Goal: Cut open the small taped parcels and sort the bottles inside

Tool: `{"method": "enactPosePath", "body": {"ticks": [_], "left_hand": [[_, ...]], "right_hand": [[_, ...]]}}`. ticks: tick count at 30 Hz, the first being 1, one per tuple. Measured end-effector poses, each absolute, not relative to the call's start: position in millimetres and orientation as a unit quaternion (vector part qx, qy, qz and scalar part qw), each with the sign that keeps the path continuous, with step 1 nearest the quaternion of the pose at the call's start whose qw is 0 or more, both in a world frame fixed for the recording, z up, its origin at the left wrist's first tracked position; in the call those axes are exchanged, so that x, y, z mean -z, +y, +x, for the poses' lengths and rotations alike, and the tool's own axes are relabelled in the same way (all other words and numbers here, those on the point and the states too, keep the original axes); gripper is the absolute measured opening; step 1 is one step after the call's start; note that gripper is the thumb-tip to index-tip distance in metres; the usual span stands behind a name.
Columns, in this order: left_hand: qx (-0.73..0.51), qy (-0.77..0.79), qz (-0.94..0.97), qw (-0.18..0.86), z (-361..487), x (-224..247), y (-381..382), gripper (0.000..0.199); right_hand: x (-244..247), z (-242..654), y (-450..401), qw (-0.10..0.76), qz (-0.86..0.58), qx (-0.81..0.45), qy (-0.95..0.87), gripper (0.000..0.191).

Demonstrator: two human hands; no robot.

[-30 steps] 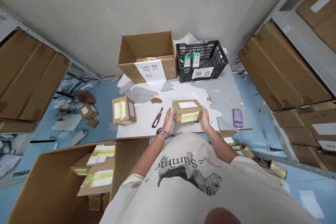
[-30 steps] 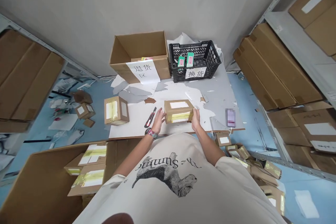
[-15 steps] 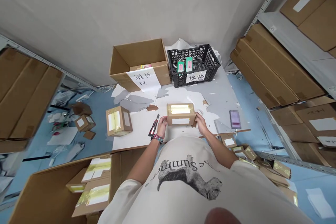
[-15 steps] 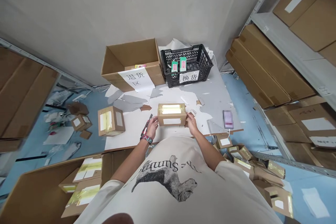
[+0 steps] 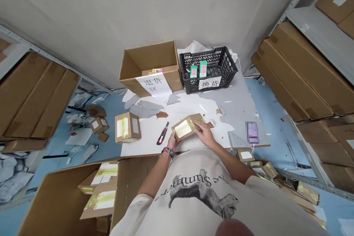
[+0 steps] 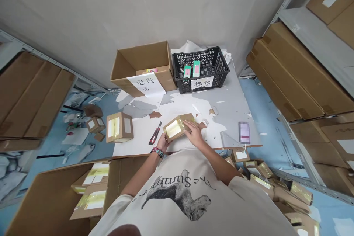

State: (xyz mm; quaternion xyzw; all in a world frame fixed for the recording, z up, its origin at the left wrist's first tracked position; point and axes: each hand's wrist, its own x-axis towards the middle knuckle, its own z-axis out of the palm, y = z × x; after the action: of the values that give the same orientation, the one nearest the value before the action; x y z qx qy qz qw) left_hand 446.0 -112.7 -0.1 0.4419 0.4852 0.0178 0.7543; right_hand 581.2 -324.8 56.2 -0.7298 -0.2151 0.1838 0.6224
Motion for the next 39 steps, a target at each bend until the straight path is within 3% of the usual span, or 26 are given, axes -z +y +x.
{"method": "enactPosePath", "body": {"ticks": [7, 11, 15, 18, 22, 26, 28, 34, 39], "left_hand": [[-0.031, 0.518, 0.354, 0.778, 437, -12, -100, 0.084], [-0.051, 0.51, 0.374, 0.773, 442, -19, -90, 0.065], [-0.079, 0.482, 0.419, 0.766, 447, -27, -92, 0.052], [-0.085, 0.403, 0.464, 0.784, 450, -36, -96, 0.061], [-0.142, 0.324, 0.514, 0.782, 458, -44, -101, 0.076], [-0.162, 0.354, 0.513, 0.765, 467, -40, -102, 0.04], [-0.158, 0.387, 0.489, 0.766, 469, -33, -103, 0.031], [-0.111, 0.427, 0.501, 0.745, 457, -6, -123, 0.057], [-0.13, 0.4, 0.556, 0.717, 440, 13, -142, 0.055]], "right_hand": [[-88, 579, -297, 0.592, -0.721, -0.161, -0.322, 0.058], [-88, 594, -304, 0.583, -0.735, -0.151, -0.31, 0.064], [-88, 603, -310, 0.595, -0.753, -0.131, -0.247, 0.053], [-87, 612, -310, 0.641, -0.736, -0.122, -0.179, 0.041], [-85, 634, -314, 0.671, -0.717, -0.142, -0.124, 0.053], [-67, 643, -324, 0.646, -0.745, -0.149, -0.075, 0.062], [-52, 638, -329, 0.64, -0.748, -0.168, -0.049, 0.064], [-16, 612, -339, 0.643, -0.731, -0.228, 0.017, 0.059], [-5, 621, -338, 0.643, -0.74, -0.195, -0.017, 0.057]]}}
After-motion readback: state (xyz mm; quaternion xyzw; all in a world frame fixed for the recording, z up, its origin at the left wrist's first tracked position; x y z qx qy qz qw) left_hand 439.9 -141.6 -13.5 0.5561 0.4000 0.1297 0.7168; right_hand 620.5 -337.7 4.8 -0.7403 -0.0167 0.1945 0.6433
